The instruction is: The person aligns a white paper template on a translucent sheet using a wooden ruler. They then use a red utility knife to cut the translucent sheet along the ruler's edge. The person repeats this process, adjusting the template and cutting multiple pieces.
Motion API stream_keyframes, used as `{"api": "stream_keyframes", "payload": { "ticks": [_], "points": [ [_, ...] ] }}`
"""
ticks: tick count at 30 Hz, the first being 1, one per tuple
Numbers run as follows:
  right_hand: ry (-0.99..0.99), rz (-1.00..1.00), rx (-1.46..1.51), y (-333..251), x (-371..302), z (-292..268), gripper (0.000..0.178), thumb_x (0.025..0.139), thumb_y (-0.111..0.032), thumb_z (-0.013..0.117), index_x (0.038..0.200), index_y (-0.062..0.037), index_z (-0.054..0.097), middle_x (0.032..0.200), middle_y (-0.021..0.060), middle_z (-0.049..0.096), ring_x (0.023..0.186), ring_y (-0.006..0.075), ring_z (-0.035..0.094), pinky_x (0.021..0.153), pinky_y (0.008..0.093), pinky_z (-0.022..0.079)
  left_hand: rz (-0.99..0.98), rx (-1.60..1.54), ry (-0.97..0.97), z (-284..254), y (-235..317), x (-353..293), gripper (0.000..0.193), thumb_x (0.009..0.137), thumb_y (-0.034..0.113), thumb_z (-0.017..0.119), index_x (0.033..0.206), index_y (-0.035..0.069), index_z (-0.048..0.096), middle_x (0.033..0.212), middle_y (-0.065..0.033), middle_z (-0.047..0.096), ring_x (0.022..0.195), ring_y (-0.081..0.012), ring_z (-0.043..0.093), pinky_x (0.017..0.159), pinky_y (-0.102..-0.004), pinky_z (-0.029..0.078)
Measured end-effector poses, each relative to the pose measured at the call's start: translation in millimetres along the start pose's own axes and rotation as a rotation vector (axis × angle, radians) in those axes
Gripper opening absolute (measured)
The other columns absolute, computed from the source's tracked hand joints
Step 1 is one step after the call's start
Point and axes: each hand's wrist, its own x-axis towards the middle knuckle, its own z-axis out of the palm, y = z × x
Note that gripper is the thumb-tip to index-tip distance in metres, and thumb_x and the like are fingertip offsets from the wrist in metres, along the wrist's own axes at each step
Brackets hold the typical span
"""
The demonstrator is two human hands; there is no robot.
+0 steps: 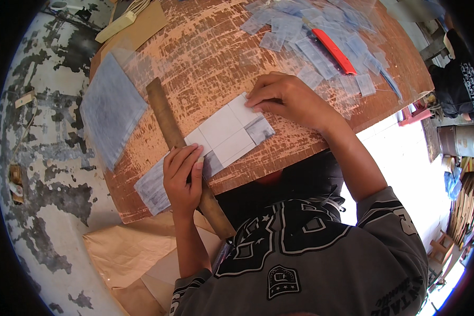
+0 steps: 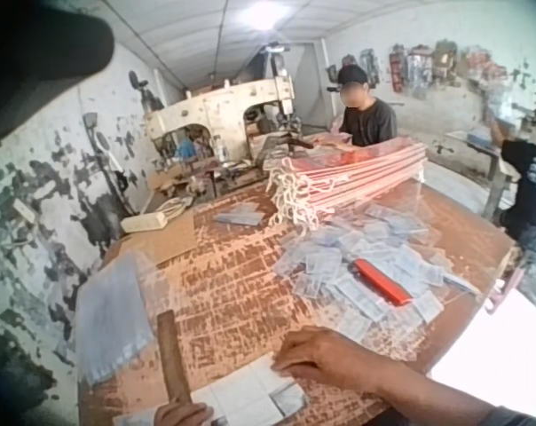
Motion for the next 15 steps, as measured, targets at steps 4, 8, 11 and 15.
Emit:
{"api": "stream_keyframes", "payload": {
  "ticks": [4, 8, 11, 15],
  "points": [
    [-0.002, 0.008, -0.016, 0, 0, -1, 0.022, 0.094, -0.006, 0.084, 0.116, -0.0050, 0.085, 0.114, 0.0093, 0.080, 0.110, 0.0290, 0.075, 0.094, 0.0392, 0.061, 0.000, -0.005, -0.003, -1, 0, 0, 0.024, 0.106, 0.015, 0.071, 0.122, 0.003, 0.085, 0.127, -0.0118, 0.081, 0.125, -0.0348, 0.068, 0.115, -0.0463, 0.050],
    [-0.009, 0.004, -0.022, -4, 1, -1, 0.021, 0.095, -0.006, 0.083, 0.115, -0.0042, 0.085, 0.114, 0.0107, 0.079, 0.109, 0.0296, 0.075, 0.093, 0.0400, 0.060, 0.003, -0.012, 0.011, -1, 1, -1, 0.023, 0.106, 0.013, 0.070, 0.122, 0.003, 0.084, 0.127, -0.0123, 0.081, 0.124, -0.0354, 0.068, 0.115, -0.0467, 0.050],
    [-0.002, 0.031, -0.044, -10, 1, -1, 0.020, 0.094, -0.007, 0.083, 0.113, -0.0029, 0.084, 0.113, 0.0118, 0.078, 0.107, 0.0308, 0.074, 0.092, 0.0411, 0.059, -0.003, -0.025, 0.016, 0, -1, -1, 0.023, 0.104, 0.011, 0.072, 0.122, 0.005, 0.084, 0.127, -0.0107, 0.080, 0.124, -0.0347, 0.068, 0.117, -0.0487, 0.049],
    [0.005, 0.014, -0.165, -20, 2, 2, 0.017, 0.094, -0.010, 0.084, 0.110, -0.0022, 0.082, 0.110, 0.0116, 0.077, 0.104, 0.0322, 0.072, 0.090, 0.0431, 0.058, -0.007, -0.050, 0.019, 0, -4, 0, 0.022, 0.103, 0.011, 0.074, 0.122, 0.007, 0.084, 0.126, -0.0090, 0.080, 0.123, -0.0334, 0.068, 0.118, -0.0498, 0.048]
  ]
}}
